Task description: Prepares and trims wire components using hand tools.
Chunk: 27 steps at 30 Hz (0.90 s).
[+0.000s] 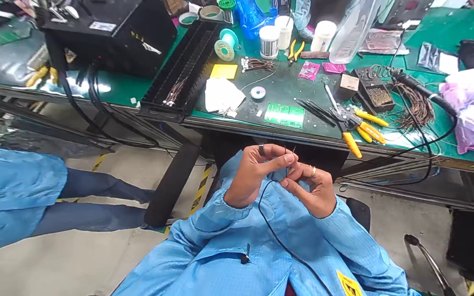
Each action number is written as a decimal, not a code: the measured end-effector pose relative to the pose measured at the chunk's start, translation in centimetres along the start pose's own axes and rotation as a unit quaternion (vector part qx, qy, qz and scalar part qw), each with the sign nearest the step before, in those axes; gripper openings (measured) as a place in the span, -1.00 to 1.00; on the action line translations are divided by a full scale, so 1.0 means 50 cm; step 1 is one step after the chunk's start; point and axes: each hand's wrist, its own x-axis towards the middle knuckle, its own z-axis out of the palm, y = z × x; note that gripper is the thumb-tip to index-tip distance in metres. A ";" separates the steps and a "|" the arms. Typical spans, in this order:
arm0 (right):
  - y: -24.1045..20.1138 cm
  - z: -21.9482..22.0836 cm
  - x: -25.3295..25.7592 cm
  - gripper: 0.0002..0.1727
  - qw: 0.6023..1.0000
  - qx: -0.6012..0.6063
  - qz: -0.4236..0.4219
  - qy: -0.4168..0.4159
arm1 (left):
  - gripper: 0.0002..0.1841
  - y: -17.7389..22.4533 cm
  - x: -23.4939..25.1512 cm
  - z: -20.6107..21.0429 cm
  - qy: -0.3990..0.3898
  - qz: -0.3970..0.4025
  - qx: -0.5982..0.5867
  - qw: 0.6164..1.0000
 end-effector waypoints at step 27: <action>0.040 -0.016 0.006 -0.48 0.991 -0.125 0.033 0.025 | -0.87 0.095 0.151 -0.048 -0.107 0.101 0.422 0.895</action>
